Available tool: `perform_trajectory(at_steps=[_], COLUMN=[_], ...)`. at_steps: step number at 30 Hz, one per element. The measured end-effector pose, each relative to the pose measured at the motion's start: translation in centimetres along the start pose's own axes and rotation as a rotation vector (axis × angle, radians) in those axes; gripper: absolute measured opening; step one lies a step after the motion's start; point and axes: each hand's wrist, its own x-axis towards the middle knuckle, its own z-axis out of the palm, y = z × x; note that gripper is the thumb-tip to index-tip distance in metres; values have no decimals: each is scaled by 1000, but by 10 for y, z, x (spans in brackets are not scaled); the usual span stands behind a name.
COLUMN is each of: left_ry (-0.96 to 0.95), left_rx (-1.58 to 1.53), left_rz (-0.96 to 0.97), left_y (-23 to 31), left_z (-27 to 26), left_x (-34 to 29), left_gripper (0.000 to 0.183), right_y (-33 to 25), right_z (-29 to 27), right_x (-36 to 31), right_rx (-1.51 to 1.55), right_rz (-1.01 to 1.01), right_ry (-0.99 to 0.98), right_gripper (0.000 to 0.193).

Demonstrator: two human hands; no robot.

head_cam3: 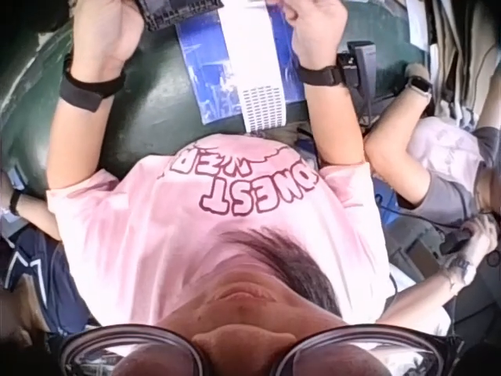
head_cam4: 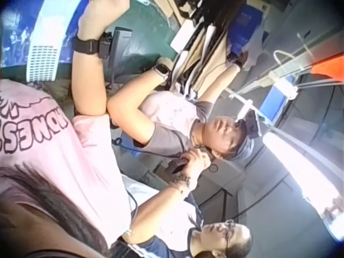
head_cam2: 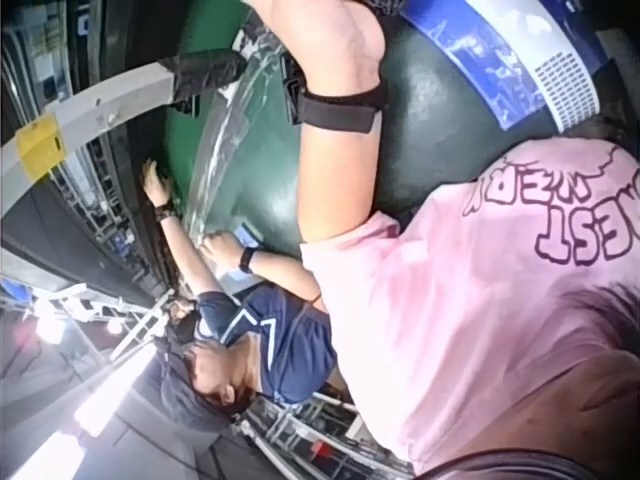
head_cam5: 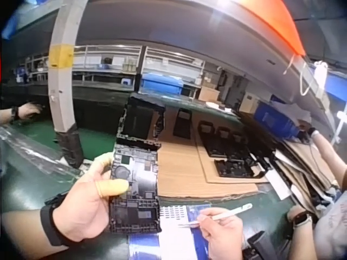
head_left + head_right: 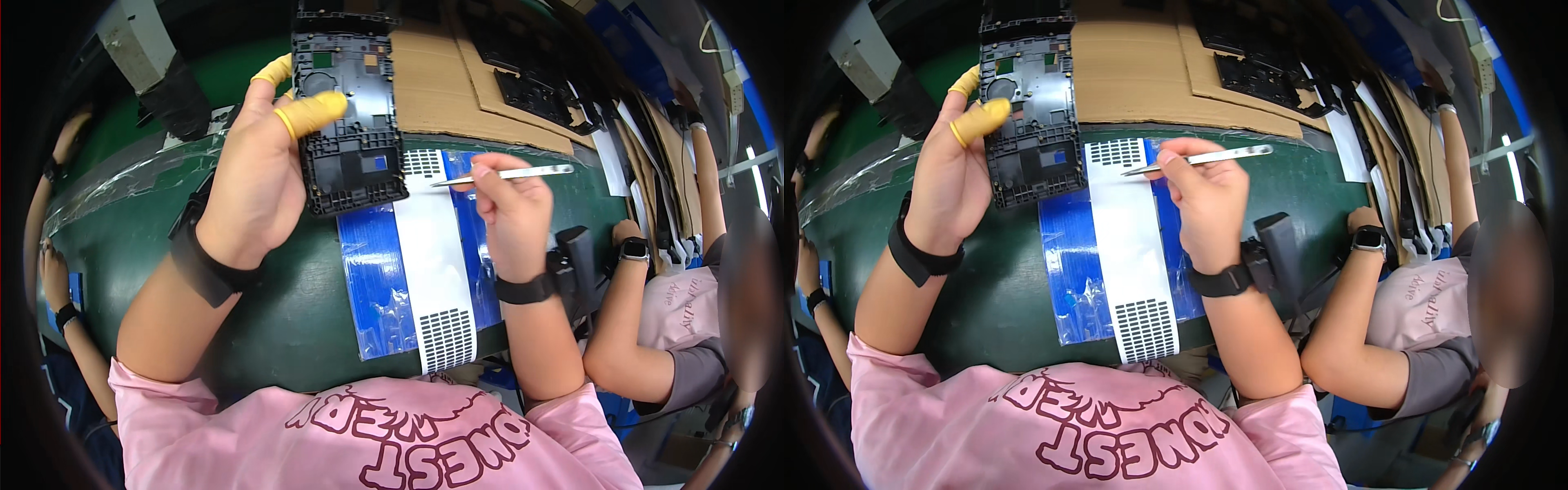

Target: Using tweezers and a precision tool to assemble and adjust components inside an electronic device housing on a factory assembly line.

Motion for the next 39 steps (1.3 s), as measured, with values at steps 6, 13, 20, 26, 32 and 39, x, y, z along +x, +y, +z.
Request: perform_trajectory(at_steps=[6, 13, 20, 26, 32, 39], left_ry=[144, 133, 135, 99, 118, 91], left_rx=[-56, -77, -123, -131, -141, -207], left_rz=[28, -16, -45, -62, -78, -112], left_y=[-12, -15, -17, -16, -14, -11], left_z=[-7, -10, -8, -4, -1, 1], left_x=[19, 17, 20, 15, 11, 8], left_gripper=[26, 25, 25, 24, 24, 23], right_y=[9, 13, 13, 10, 10, -1], right_z=[-10, -14, -13, -13, -14, -17], right_x=[15, 27, 30, 30, 29, 25], right_rx=[-76, -70, -99, -83, -68, 37], right_rz=[-3, 98, 110, 152, 157, 168], right_ry=[58, 37, 35, 28, 27, -11], right_gripper=[10, 9, 9, 9, 8, 11])
